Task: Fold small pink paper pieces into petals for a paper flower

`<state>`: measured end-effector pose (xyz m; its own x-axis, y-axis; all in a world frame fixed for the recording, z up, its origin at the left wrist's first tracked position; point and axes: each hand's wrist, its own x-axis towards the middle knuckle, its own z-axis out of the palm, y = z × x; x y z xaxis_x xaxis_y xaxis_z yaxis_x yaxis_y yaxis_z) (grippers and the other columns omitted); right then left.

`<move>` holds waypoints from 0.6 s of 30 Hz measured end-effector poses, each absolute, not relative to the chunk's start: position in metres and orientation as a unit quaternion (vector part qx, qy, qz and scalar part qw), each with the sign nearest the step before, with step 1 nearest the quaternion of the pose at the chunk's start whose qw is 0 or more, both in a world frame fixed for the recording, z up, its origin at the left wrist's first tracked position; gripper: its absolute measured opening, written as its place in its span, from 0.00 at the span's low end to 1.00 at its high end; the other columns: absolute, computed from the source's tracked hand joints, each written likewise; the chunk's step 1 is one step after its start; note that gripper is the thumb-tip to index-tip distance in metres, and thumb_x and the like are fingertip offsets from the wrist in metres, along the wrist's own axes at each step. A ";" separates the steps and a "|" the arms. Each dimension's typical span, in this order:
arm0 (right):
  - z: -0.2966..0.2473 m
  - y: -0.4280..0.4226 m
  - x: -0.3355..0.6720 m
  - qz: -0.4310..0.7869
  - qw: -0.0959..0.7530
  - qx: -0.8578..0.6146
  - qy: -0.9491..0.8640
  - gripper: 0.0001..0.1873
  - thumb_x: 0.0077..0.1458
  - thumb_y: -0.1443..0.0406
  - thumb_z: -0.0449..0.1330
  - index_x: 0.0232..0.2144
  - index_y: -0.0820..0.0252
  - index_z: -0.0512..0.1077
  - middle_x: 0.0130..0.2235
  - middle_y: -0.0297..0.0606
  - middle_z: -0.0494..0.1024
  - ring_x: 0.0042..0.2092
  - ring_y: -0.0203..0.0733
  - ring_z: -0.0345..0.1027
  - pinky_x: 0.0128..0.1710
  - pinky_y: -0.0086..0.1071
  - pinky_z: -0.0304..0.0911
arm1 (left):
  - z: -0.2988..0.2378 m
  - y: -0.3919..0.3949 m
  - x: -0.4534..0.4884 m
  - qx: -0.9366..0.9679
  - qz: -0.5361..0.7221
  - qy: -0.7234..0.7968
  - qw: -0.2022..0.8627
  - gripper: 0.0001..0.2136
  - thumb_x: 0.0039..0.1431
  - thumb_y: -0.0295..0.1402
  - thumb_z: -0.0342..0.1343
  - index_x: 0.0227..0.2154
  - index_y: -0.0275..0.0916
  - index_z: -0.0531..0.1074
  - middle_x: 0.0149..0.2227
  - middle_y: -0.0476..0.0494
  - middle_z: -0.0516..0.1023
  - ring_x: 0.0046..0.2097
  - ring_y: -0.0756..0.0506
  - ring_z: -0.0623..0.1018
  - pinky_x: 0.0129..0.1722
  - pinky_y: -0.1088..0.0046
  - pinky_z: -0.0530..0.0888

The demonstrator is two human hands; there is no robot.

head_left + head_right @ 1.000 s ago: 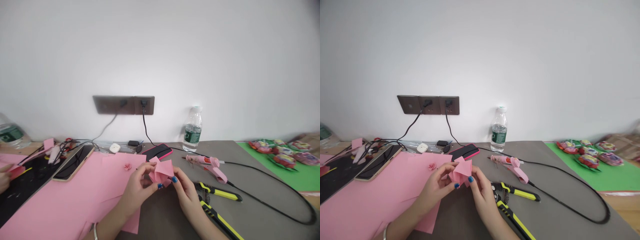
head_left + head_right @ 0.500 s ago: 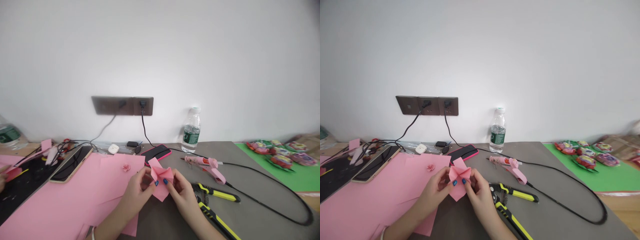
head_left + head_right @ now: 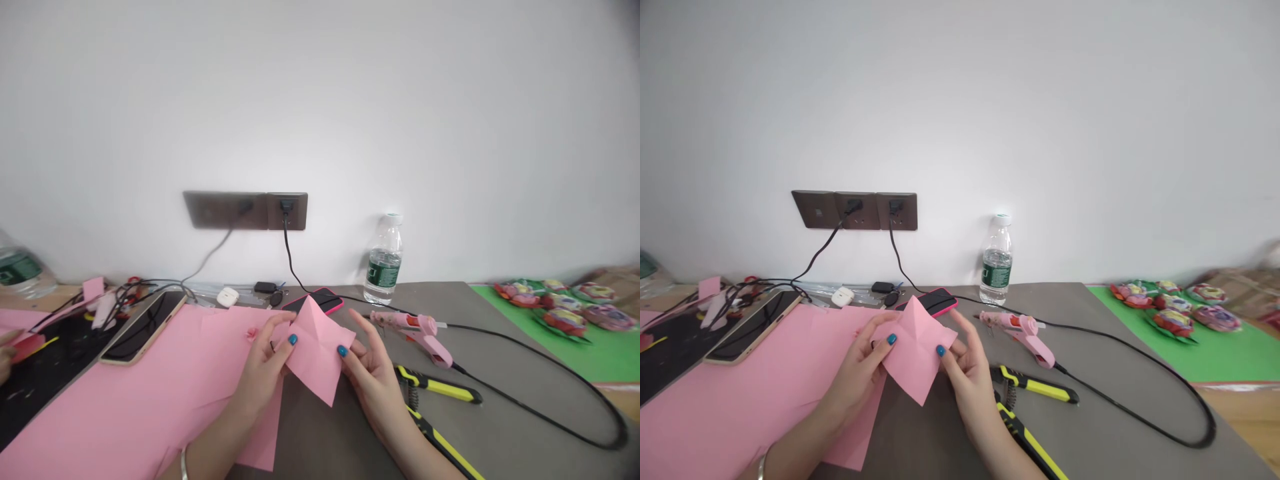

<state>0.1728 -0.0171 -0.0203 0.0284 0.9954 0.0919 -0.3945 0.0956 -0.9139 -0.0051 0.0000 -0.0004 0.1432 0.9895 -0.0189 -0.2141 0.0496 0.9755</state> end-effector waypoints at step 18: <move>-0.019 -0.014 0.172 0.619 0.600 -0.354 -0.363 0.19 0.42 0.56 0.72 0.36 0.57 0.75 0.26 0.33 0.76 0.26 0.37 0.66 0.29 0.29 0.62 | 0.010 0.002 -0.003 0.508 0.480 0.422 0.578 0.10 0.45 0.40 0.68 0.27 0.38 0.80 0.30 0.43 0.80 0.35 0.45 0.77 0.37 0.71 0.73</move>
